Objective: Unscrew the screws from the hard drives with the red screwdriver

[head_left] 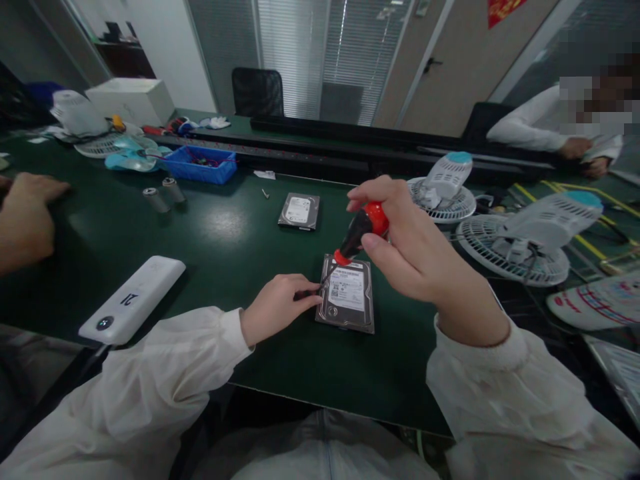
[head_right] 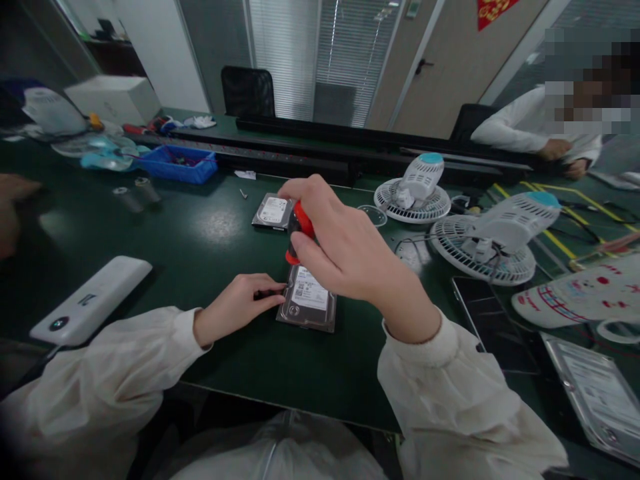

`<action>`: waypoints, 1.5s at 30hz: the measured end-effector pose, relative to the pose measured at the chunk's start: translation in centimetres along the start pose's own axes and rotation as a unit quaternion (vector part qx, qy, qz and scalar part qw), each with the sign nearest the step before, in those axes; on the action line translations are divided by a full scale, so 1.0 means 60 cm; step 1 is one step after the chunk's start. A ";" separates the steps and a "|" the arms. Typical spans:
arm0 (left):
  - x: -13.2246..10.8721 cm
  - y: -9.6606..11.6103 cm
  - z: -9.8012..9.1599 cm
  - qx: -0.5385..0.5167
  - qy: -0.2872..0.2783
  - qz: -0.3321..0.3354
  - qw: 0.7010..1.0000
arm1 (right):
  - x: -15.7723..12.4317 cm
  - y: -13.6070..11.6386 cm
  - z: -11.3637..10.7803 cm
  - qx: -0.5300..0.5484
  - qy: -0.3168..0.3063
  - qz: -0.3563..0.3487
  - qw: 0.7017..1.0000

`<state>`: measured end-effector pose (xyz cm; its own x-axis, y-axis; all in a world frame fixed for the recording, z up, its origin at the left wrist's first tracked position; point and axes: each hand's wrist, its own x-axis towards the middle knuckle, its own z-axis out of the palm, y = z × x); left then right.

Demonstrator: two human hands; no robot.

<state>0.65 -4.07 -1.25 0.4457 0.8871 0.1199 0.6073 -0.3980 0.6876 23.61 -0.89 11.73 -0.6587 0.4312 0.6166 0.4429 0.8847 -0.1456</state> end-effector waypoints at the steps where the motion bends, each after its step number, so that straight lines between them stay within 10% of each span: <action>1: 0.000 0.000 0.000 -0.002 0.000 -0.001 1.000 | 0.000 -0.001 -0.001 0.007 -0.007 0.000 1.000; 45: 0.001 0.004 -0.003 -0.005 -0.009 -0.013 1.000 | 0.002 -0.006 -0.010 0.018 0.004 -0.011 1.000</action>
<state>0.71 -4.06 -0.99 0.4425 0.8923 0.0893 0.6118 -0.3731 0.6975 23.75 -1.24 12.30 -0.6623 0.4110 0.6264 0.4061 0.8996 -0.1608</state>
